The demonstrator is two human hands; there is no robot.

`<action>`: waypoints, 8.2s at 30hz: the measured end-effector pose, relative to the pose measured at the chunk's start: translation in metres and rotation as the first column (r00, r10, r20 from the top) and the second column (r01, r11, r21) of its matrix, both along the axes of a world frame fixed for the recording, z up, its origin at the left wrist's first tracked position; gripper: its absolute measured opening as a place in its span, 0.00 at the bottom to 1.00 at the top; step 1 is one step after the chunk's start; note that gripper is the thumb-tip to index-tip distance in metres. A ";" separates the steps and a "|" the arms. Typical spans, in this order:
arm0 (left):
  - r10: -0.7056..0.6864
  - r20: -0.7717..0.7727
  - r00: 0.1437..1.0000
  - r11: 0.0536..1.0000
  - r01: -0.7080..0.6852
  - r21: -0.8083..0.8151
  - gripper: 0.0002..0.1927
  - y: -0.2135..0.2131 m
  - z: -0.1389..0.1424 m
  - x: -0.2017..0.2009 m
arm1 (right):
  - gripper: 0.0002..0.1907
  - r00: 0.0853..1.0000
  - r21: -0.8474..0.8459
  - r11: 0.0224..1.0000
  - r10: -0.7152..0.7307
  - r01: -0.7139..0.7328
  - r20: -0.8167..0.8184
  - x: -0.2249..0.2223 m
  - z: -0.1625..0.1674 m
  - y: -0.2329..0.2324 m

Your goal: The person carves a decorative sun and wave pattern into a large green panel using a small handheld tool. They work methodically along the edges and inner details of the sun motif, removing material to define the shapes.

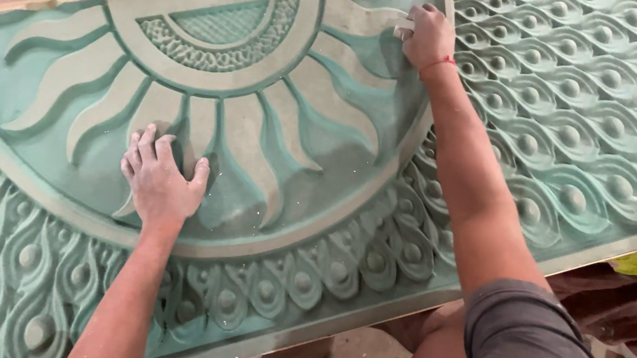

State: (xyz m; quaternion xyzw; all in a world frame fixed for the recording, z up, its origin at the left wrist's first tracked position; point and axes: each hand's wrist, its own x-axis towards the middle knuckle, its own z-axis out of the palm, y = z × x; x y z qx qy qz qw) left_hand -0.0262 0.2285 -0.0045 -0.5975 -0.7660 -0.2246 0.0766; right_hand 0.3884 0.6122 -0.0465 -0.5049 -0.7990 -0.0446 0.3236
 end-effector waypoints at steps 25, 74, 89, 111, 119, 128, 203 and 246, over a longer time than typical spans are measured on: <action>0.004 -0.015 1.000 1.000 -0.004 -0.006 0.33 0.000 0.001 -0.002 | 0.03 0.996 0.075 0.993 0.093 -0.093 -0.005 0.000 -0.003 0.008; 0.011 0.020 1.000 1.000 -0.010 -0.029 0.33 0.000 0.002 -0.001 | 0.09 0.995 0.101 0.990 -0.093 0.095 -0.021 0.028 -0.011 -0.018; -0.005 -0.010 1.000 1.000 0.005 -0.013 0.32 -0.001 -0.002 -0.004 | 0.08 0.985 0.100 0.980 -0.174 0.173 0.002 0.021 -0.021 0.004; -0.011 -0.013 1.000 1.000 0.011 -0.014 0.32 -0.003 0.003 0.000 | 0.13 0.992 -0.035 0.992 -0.122 0.122 0.027 0.025 -0.012 0.002; -0.004 -0.005 1.000 1.000 0.004 -0.013 0.32 -0.003 -0.001 -0.003 | 0.12 0.996 0.052 0.995 -0.085 0.084 0.031 0.014 -0.019 -0.002; 0.009 0.006 1.000 1.000 -0.009 -0.009 0.33 -0.001 0.003 0.000 | 0.13 0.998 -0.028 0.999 -0.040 0.041 0.042 0.027 -0.003 0.000; 0.086 -0.017 0.996 0.996 -0.086 -0.013 0.35 0.007 0.021 0.001 | 0.16 0.942 -0.196 0.922 -0.327 0.335 0.071 0.002 0.056 -0.033; 0.087 -0.009 0.996 0.994 -0.087 -0.059 0.35 0.007 0.019 0.000 | 0.17 0.934 -0.280 0.896 -0.298 0.345 0.197 0.003 0.054 -0.026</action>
